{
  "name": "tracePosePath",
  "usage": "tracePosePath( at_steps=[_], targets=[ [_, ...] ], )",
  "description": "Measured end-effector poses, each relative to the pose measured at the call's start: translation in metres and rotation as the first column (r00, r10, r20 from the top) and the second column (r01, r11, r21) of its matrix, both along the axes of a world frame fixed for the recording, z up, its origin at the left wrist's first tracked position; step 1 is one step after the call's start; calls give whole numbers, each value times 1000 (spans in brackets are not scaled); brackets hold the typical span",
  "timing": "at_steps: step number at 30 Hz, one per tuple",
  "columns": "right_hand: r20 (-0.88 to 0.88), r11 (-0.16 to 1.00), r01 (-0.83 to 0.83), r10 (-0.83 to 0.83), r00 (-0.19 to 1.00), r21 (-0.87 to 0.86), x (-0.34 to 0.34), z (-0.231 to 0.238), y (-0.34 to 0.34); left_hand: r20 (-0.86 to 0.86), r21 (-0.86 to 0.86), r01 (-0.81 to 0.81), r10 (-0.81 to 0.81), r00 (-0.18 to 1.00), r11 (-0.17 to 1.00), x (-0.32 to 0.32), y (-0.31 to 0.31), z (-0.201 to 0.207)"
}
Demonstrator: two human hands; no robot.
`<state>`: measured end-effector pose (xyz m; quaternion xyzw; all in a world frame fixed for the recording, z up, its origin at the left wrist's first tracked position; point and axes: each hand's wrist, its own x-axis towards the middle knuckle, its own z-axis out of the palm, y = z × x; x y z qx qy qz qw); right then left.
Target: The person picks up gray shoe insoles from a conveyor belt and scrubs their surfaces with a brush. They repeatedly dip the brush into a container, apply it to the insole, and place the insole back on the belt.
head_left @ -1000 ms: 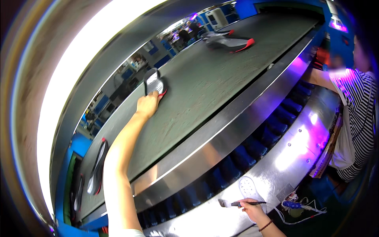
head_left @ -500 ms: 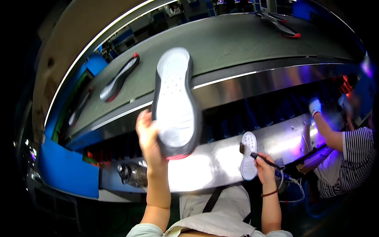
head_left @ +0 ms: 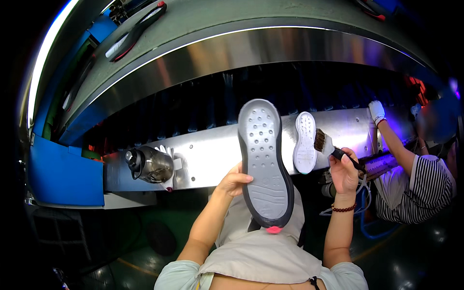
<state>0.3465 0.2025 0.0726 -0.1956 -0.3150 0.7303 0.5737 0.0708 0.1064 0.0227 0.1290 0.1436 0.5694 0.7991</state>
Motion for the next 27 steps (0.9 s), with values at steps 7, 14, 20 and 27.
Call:
tracePosePath(
  at_steps=[7,14,20,27],
  targets=[
    [222,958,-286,284,933,-23,-60,21,-13,94,120,-226,216,972,967,-2,23,13],
    [493,950,-308,245,835,48,-114,17,13,-96,-107,-348,339,936,931,9,16,16],
    [624,931,-343,198,756,121,-130,35,14,-186,-195,-426,393,901,883,19,12,25],
    [783,765,-416,-179,595,491,-135,44,-6,-288,-206,-438,374,882,875,32,16,35]
  ],
)
